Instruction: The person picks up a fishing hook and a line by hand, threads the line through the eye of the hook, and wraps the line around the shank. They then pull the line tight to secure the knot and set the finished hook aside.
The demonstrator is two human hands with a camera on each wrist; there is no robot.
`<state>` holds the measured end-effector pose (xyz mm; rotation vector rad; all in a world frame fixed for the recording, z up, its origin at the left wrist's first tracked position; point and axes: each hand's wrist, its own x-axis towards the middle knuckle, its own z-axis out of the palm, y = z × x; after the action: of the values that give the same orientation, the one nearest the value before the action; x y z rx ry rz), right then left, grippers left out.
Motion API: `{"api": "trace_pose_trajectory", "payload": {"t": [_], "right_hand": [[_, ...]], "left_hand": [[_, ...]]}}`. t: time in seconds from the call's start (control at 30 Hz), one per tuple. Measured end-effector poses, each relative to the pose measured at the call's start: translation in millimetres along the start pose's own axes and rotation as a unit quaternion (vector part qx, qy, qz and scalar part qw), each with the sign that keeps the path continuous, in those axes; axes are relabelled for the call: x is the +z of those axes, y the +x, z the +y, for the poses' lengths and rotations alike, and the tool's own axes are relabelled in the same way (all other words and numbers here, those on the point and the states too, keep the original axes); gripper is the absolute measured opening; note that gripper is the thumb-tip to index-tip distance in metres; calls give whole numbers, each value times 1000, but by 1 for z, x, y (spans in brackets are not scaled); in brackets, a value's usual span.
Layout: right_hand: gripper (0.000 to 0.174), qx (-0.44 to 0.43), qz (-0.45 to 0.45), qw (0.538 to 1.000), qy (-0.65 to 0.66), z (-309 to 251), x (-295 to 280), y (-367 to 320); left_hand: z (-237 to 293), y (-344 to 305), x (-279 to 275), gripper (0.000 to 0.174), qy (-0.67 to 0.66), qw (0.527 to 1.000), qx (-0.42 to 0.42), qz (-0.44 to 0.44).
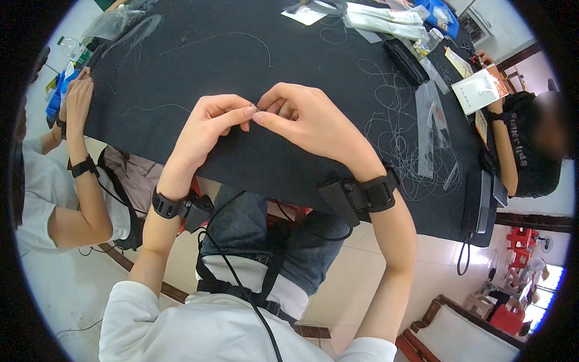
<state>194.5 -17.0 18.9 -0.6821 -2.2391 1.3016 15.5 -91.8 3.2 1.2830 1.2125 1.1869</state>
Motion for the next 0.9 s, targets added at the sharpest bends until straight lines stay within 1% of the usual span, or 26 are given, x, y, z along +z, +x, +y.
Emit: {"api": "trace_pose_trajectory", "payload": {"t": [0.1, 0.2, 0.37, 0.53, 0.67, 0.77, 0.9], "right_hand": [[29, 38, 5, 999, -10, -7, 3, 2], [27, 60, 30, 998, 14, 0, 7, 2], [24, 52, 45, 996, 47, -1, 9, 0], [22, 60, 52, 993, 88, 0, 12, -1], [23, 73, 48, 990, 110, 5, 12, -2], [24, 82, 48, 988, 119, 4, 13, -3], [24, 95, 49, 988, 115, 3, 14, -4]], "left_hand": [[-1, 0, -1, 17, 7, 1000, 5, 4], [2, -1, 0, 17, 20, 1000, -5, 8], [6, -1, 1, 18, 13, 999, -18, 24], [5, -2, 0, 17, -14, 999, -8, 29], [5, -3, 1, 17, 7, 999, -10, 31], [-4, -1, 1, 16, 18, 999, 23, 40], [-7, 0, 1, 17, 35, 998, 34, 39]]}}
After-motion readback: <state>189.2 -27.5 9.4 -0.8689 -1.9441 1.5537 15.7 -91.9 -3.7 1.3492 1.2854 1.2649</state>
